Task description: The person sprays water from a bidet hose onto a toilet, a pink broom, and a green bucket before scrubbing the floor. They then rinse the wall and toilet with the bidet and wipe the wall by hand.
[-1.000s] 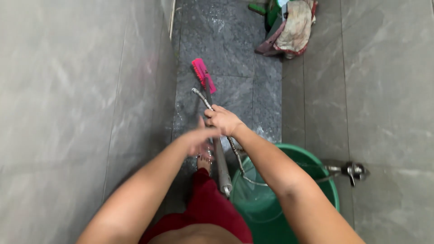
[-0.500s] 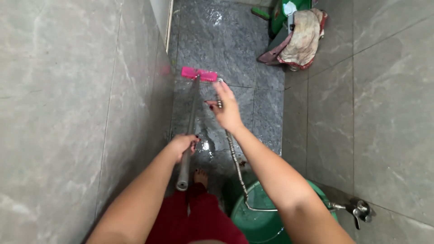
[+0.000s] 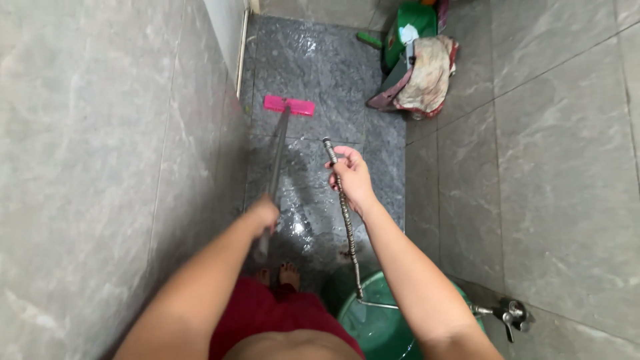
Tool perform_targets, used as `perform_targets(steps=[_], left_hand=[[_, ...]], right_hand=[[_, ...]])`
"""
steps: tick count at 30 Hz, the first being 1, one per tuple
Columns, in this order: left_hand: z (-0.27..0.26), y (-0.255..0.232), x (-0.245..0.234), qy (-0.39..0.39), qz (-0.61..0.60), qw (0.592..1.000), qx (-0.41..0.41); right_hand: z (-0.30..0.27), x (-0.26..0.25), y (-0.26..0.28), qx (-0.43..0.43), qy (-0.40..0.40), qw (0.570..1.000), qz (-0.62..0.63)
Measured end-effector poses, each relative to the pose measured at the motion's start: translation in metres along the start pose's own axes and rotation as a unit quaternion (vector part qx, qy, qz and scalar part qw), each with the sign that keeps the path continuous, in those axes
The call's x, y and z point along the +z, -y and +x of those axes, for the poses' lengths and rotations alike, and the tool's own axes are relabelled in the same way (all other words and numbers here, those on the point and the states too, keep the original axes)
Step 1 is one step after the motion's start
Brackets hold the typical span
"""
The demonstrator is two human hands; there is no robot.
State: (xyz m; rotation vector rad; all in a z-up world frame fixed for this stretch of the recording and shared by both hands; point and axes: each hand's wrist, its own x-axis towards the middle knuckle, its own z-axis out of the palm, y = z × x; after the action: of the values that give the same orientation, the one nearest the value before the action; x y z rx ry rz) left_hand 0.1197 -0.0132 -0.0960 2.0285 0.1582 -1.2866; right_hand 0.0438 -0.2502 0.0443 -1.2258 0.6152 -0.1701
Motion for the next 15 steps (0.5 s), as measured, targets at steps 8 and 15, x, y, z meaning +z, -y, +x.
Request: perform_targets(steps=[8,15], left_hand=[[-0.02,-0.039,0.028,-0.011,0.069,0.997,0.033],[0.025,-0.149,-0.002,-0.028,0.112,0.993,0.038]], right_hand=[[0.022,0.0,0.054,-0.049,-0.047,0.997,-0.039],[0.085,0.003,0.113,-0.059,-0.094,0.993,-0.05]])
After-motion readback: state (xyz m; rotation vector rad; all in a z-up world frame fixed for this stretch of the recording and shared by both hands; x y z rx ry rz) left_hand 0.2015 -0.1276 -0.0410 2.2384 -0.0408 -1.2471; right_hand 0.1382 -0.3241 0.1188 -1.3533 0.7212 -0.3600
